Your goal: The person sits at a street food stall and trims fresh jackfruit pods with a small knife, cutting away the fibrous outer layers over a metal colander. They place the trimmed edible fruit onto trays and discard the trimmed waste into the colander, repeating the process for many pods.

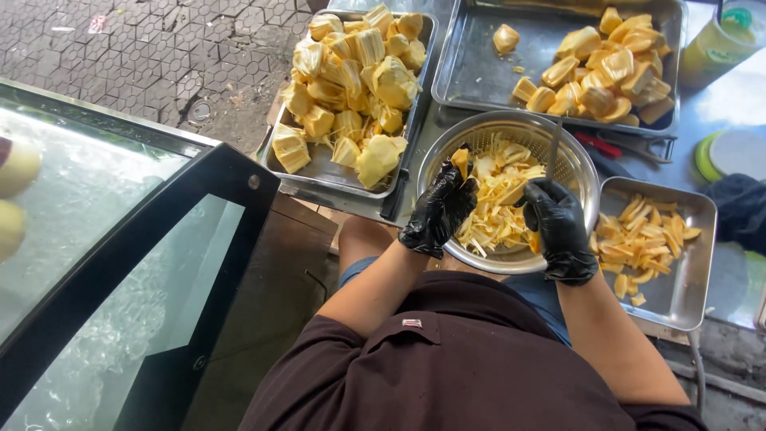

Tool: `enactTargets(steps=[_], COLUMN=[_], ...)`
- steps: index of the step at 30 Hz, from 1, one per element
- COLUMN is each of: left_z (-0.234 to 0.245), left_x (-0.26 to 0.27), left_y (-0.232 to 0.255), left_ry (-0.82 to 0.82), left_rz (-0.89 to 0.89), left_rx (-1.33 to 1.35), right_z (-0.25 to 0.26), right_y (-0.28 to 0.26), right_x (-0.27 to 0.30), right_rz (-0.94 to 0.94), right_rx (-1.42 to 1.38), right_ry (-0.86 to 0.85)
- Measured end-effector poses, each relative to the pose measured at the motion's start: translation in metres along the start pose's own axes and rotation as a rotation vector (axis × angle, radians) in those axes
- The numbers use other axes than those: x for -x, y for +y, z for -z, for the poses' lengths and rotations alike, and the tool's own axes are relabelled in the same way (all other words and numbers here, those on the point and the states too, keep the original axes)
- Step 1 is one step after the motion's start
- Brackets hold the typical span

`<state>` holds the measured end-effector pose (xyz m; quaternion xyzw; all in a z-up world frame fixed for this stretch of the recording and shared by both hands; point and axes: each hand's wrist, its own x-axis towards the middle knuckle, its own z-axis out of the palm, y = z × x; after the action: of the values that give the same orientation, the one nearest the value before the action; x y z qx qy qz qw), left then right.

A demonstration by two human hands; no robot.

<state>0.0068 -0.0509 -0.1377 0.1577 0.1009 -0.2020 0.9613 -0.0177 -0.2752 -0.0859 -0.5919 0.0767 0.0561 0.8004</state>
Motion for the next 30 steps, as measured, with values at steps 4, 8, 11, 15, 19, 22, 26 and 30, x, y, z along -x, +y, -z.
enactTargets(steps=[4,8,11,15,19,22,26,30], left_z=[0.008,0.000,-0.012,-0.021,-0.024,-0.020,-0.025,-0.029], left_x=[0.001,0.006,0.015,0.027,0.035,0.034,0.037,0.037], left_y=[0.004,0.006,0.007,0.008,0.001,-0.008,-0.024,-0.042], left_ry=[-0.128,0.009,-0.007,-0.062,-0.055,-0.074,-0.031,-0.103], left_rz=[-0.093,-0.117,-0.155,-0.123,-0.139,-0.173,-0.222,-0.261], left_rx=[-0.021,-0.214,-0.314,-0.349,-0.402,-0.491,-0.626,-0.643], right_z=[0.026,0.059,0.107,0.178,0.208,0.163,0.052,-0.021], right_y=[0.002,-0.006,-0.010,-0.005,0.015,0.003,-0.028,-0.047], right_x=[-0.003,0.007,0.021,0.038,0.047,0.061,0.078,0.077], right_rz=[0.026,0.245,0.461,0.524,0.386,0.451,0.554,0.586], right_rx=[0.065,0.376,0.759,1.294,1.451,1.401,1.002,0.832], right_ry=[0.025,0.089,0.221,0.410,0.482,0.445,0.185,-0.004])
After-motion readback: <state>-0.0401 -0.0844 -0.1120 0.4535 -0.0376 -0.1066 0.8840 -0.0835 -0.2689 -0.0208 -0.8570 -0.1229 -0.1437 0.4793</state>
